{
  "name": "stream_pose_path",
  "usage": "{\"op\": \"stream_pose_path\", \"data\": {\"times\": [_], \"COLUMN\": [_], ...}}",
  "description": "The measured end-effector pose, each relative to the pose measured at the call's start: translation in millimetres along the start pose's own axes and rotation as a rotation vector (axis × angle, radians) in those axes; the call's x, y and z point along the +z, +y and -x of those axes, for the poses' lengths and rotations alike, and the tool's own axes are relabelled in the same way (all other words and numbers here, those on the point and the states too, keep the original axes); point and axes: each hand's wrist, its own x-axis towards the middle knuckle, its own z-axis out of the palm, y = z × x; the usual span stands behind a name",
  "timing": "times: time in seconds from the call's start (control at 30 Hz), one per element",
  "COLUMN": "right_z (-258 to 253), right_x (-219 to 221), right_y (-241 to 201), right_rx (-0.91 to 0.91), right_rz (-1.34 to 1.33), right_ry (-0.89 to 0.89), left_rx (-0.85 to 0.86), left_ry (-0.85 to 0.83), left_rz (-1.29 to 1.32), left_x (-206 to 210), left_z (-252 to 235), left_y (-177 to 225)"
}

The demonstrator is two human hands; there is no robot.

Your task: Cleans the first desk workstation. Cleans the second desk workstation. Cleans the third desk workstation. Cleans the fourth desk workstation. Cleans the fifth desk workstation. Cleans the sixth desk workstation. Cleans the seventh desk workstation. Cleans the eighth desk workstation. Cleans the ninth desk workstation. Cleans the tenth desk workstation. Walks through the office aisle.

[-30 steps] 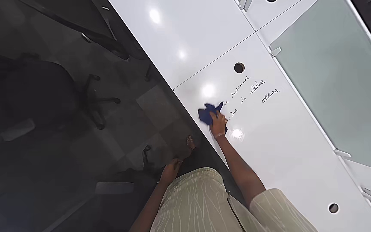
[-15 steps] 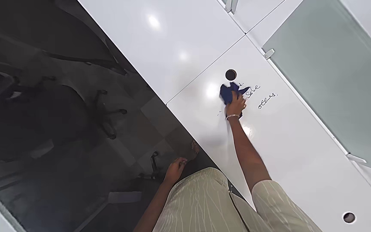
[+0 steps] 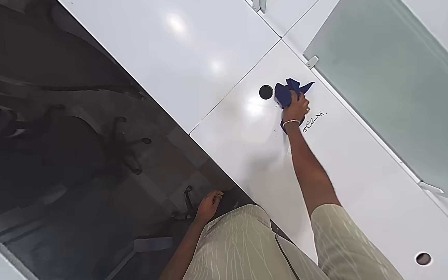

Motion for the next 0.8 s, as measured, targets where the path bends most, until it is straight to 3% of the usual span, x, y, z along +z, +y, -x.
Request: {"op": "stream_pose_path", "data": {"times": [0.07,0.17,0.23,0.3,0.47,0.57,0.7,0.8], "right_z": [50.6,145.6,168.3,139.0,13.0,59.5,188.8,170.5], "right_x": [13.4,31.0,27.7,12.2,-38.7,-28.0,5.6,-6.1], "right_y": [0.4,9.3,33.1,65.3,126.8,130.9,135.1,154.3], "right_rx": [-0.100,-0.410,-0.604,-0.541,0.088,0.170,-0.087,-0.101], "right_rz": [-0.041,-0.041,0.002,0.037,0.050,-0.002,-0.026,0.025], "right_ry": [-0.077,-0.314,-0.392,-0.370,0.037,0.076,0.051,-0.042], "left_rx": [0.005,0.018,0.036,0.049,0.043,0.039,0.064,0.077], "left_ry": [-0.033,-0.088,-0.095,-0.082,-0.107,-0.138,-0.163,-0.153], "left_rz": [-0.007,-0.044,-0.066,-0.080,-0.108,-0.119,-0.116,-0.121], "left_x": [2.9,-1.7,-5.6,-9.7,-12.7,-11.2,-9.5,-9.4], "left_z": [-6.2,-18.5,-23.6,-30.1,-40.0,-41.8,-44.8,-44.5], "left_y": [6.2,24.0,32.3,38.7,45.7,52.4,53.7,50.1]}}
